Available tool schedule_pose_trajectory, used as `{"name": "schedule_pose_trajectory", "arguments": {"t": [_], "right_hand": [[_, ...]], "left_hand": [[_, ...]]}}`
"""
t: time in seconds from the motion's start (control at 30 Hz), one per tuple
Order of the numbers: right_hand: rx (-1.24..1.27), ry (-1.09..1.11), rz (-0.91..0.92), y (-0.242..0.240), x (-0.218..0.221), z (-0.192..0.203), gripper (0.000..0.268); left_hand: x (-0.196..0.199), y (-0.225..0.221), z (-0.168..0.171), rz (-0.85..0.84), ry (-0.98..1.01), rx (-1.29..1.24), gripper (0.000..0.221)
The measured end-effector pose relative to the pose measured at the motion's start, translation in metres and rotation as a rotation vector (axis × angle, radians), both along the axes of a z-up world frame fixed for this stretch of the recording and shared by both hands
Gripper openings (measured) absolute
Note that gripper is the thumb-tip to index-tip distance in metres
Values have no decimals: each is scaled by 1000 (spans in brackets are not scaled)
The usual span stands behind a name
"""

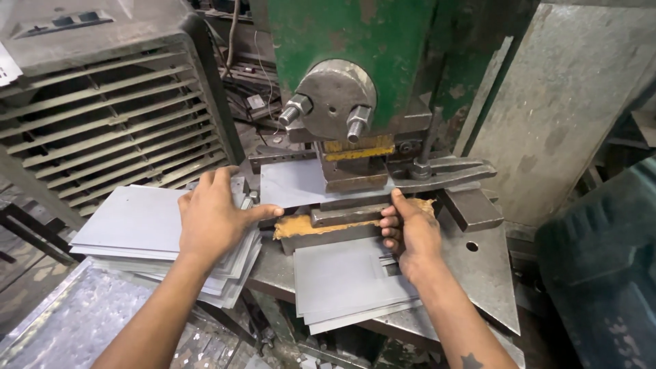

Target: Feed metal plates into a stamping machine to process them.

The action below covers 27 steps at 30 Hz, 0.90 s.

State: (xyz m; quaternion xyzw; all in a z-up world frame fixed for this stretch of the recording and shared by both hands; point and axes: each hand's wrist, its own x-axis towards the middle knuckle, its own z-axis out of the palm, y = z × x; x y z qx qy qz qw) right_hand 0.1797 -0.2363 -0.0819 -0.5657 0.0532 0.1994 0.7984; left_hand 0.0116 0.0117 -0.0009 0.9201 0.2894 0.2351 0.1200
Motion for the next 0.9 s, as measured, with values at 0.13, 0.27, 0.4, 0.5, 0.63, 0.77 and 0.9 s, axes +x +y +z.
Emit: {"name": "schedule_pose_trajectory", "arguments": {"t": [0.13,0.27,0.4,0.5,0.63,0.77,0.9], "right_hand": [[-6,-9,-6,0,0,-2,38],[-3,-19,-3,0,2,-5,39],[-13,-25,-13,1,2,-5,39],[7,-34,-8,1,3,-6,39],[-13,-48,-4,0,0,-1,39],[-6,-25,-5,1,-1,-1,39],[-22,-13,-7,0,-2,2,39]], "left_hand": [[-1,0,-3,-12,-14,15,109],[2,1,-1,-3,-8,5,111],[2,-1,2,19,23,-8,112],[2,0,-1,17,19,-6,111],[3,0,-1,19,15,3,111],[3,2,-2,24,20,9,112],[4,1,-1,13,10,9,113]]}}
